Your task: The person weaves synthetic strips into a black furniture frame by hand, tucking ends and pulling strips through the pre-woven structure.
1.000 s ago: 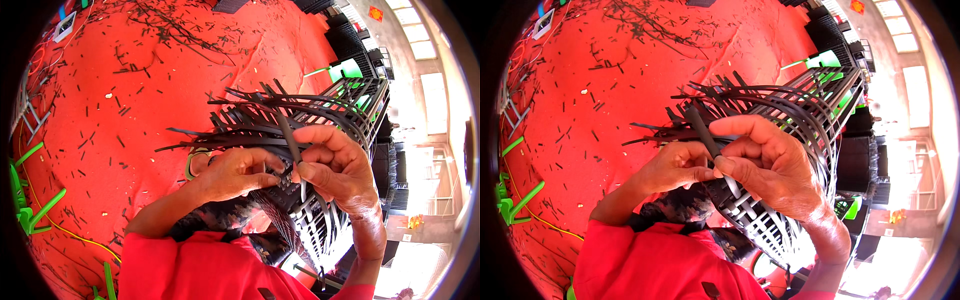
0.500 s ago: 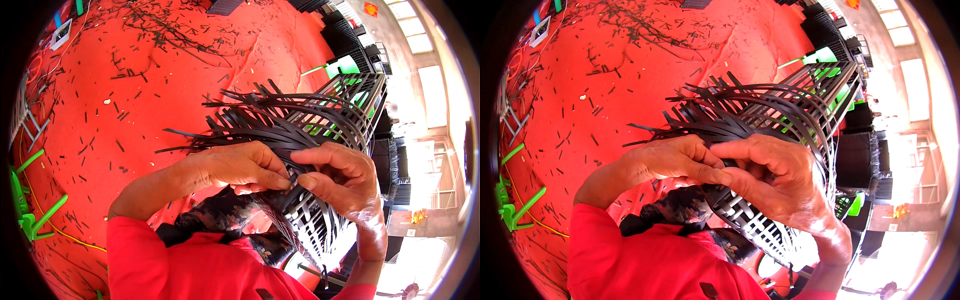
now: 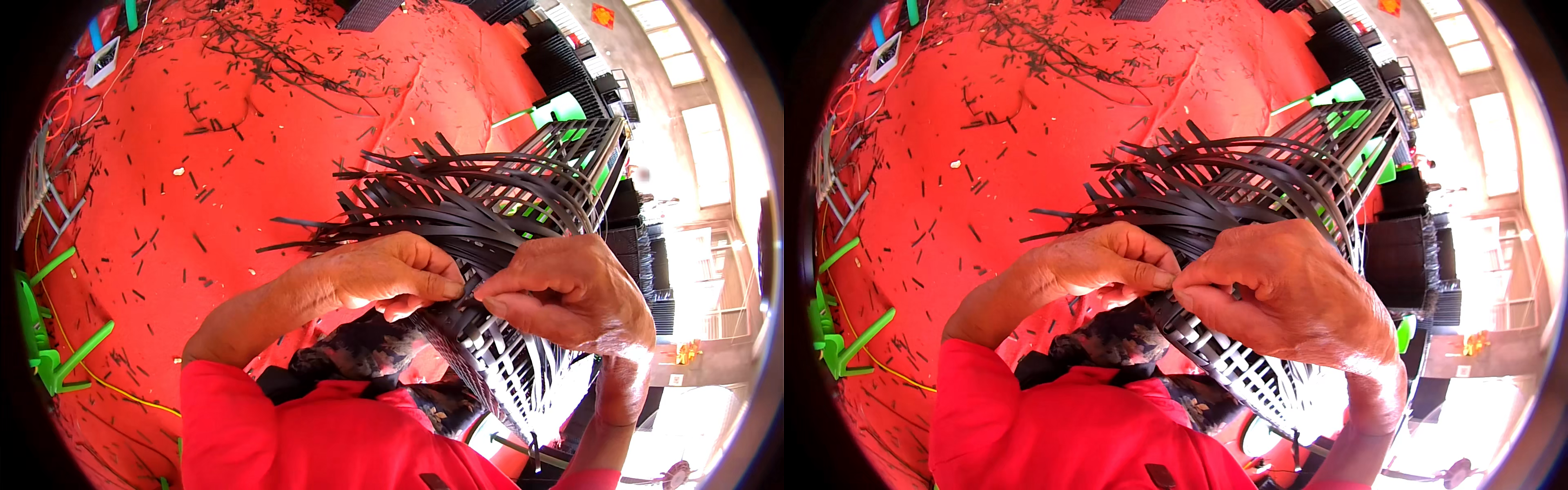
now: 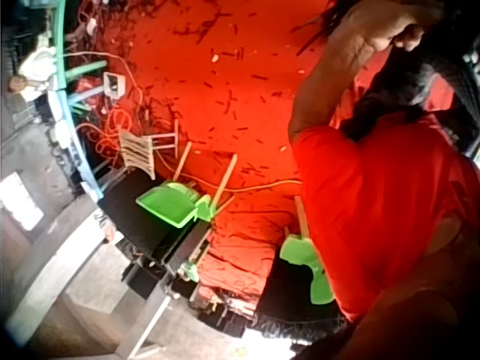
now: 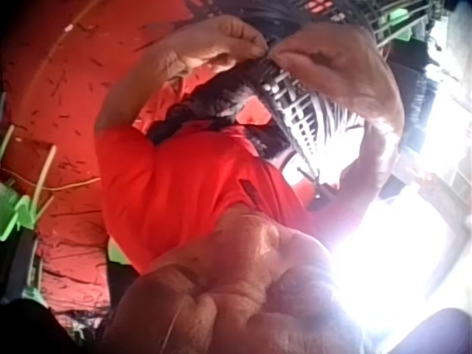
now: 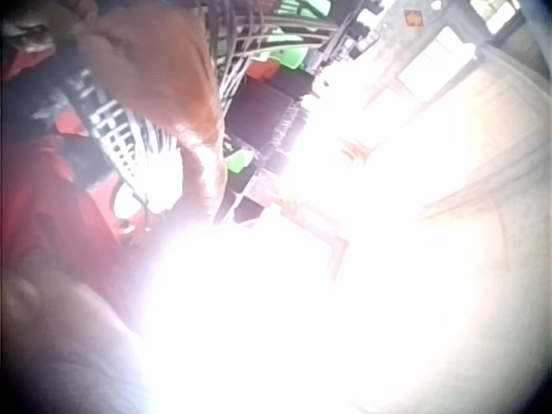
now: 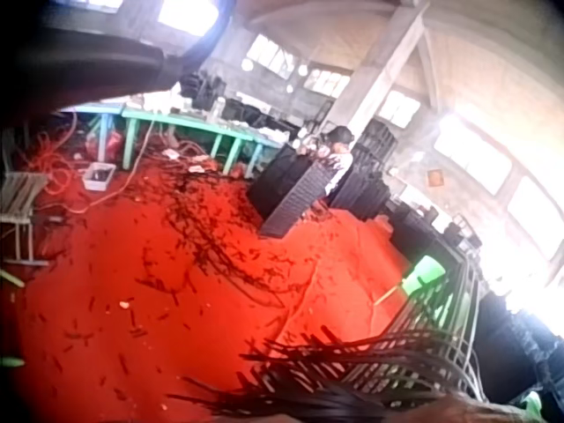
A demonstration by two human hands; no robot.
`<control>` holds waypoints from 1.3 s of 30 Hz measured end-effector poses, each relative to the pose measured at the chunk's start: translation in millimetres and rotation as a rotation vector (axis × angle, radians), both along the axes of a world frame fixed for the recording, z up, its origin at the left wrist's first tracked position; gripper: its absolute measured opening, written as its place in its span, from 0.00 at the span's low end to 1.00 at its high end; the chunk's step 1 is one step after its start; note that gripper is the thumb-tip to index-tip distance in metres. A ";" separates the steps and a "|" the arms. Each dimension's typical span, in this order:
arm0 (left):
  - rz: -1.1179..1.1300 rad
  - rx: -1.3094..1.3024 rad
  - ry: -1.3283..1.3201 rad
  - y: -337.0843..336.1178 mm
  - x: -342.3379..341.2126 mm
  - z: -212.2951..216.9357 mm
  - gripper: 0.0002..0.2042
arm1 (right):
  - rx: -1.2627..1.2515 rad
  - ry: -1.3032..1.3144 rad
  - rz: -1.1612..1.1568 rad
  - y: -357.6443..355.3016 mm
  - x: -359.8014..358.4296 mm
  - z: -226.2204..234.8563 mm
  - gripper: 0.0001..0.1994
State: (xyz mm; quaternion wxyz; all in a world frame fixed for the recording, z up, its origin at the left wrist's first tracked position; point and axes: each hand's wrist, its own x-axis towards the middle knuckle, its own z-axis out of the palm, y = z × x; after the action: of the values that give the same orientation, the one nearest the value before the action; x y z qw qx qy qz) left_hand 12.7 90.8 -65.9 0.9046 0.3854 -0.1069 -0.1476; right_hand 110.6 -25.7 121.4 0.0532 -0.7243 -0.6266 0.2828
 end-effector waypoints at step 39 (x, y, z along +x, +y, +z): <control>0.426 -0.058 0.114 -0.9 -26.4 -51.8 0.11 | 0.075 -0.215 -0.039 -22.5 -18.1 -19.8 0.10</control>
State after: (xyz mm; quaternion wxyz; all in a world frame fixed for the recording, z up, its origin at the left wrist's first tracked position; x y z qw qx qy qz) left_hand -13.7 89.9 -117.7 0.9306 0.3643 0.0238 0.0284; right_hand 92.5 -48.1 101.6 0.0184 -0.7598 -0.6249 0.1788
